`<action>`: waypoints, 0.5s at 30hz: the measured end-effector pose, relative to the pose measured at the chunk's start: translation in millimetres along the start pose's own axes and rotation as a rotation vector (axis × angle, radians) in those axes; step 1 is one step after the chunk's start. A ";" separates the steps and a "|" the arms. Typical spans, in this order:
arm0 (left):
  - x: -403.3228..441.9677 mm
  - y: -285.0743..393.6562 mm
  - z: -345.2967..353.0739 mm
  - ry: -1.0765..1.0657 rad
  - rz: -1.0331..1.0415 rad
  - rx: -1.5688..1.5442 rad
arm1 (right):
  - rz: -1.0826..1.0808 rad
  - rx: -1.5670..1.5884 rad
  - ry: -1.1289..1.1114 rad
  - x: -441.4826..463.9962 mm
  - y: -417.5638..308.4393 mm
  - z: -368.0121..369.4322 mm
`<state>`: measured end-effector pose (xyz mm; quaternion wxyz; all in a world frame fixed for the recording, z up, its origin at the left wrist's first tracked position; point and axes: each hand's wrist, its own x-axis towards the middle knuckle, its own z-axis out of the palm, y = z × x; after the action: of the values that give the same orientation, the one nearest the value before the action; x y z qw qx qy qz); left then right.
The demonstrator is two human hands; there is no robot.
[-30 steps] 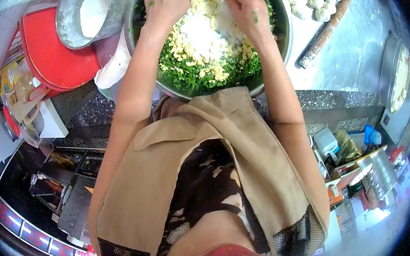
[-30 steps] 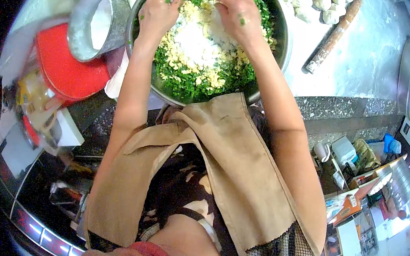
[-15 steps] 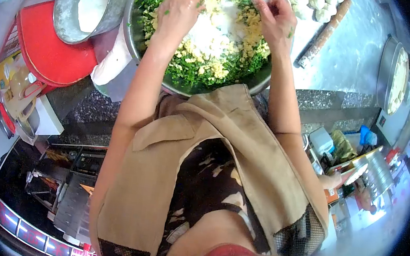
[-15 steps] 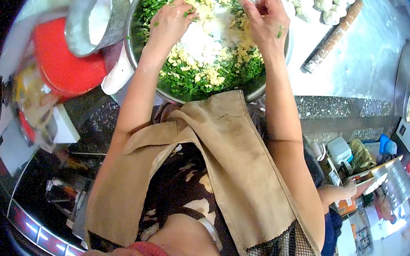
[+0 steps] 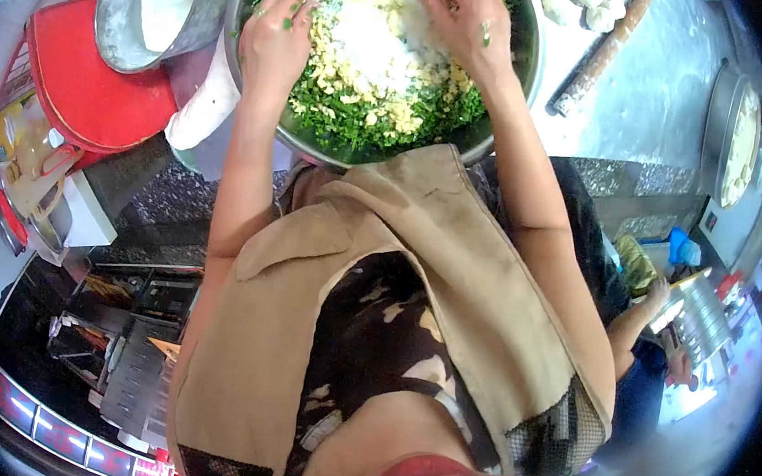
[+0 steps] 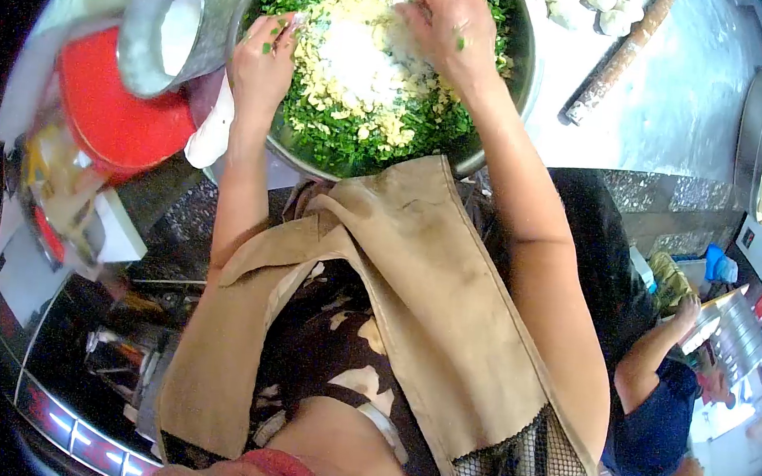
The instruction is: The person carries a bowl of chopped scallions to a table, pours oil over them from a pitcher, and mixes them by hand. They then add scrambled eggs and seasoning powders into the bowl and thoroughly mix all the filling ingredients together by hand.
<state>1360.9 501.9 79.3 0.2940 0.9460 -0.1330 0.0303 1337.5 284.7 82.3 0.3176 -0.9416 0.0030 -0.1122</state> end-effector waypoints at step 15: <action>-49.7 -22.7 -1.4 0.244 -0.122 -0.408 | -0.173 -0.360 -0.173 -41.8 10.0 21.8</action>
<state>1319.2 532.3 61.3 0.4941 0.8627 -0.0426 0.0989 1302.1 293.0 50.8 0.1324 -0.9860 -0.0852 -0.0555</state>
